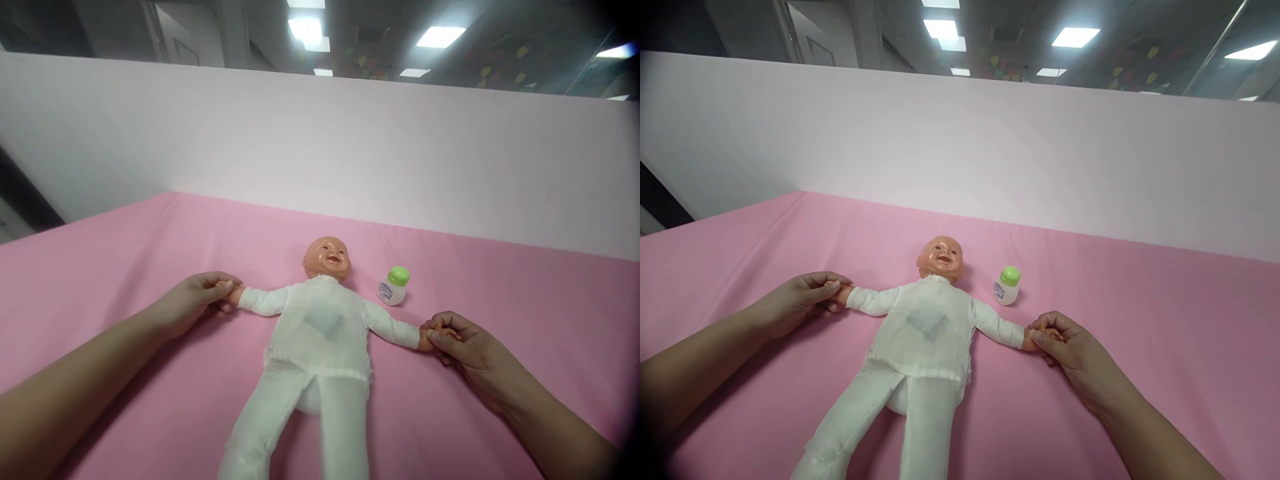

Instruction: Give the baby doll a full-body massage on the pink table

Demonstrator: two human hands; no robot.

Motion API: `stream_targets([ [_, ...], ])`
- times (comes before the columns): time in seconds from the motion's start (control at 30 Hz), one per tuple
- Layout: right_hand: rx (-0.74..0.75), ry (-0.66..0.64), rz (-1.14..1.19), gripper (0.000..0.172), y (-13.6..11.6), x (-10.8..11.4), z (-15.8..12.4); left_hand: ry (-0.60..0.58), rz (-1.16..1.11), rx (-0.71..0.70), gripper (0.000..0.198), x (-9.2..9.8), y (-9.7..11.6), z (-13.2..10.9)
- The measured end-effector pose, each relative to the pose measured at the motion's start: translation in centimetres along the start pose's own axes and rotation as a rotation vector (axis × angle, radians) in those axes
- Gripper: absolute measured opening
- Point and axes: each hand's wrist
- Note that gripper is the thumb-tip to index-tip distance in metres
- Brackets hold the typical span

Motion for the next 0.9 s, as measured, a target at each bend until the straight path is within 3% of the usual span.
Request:
stream_targets([
  [0.33,-0.026,0.12,-0.048,0.048,-0.2,-0.6,0.1,0.058,0.009,0.05,0.048,0.7,-1.3,0.9],
  [0.53,-0.006,0.123,0.036,0.048,0.6,-0.1,0.5,0.035,-0.099,0.048,0.051,0.4,-0.4,0.4],
  [0.67,-0.013,0.033,0.144,0.041,0.9,0.3,0.7,0.028,-0.137,0.041,0.055,0.2,0.1,0.0],
  [0.9,-0.019,-0.055,0.02,0.043,0.3,0.3,0.4,0.006,-0.112,0.014,0.047,0.4,-0.4,0.0],
])
Point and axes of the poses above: each hand's wrist, its own z-axis towards the middle knuckle, its own x-axis out of the back of the hand, y = z × x, and after that the axes turned 13 degrees about z, right-handed
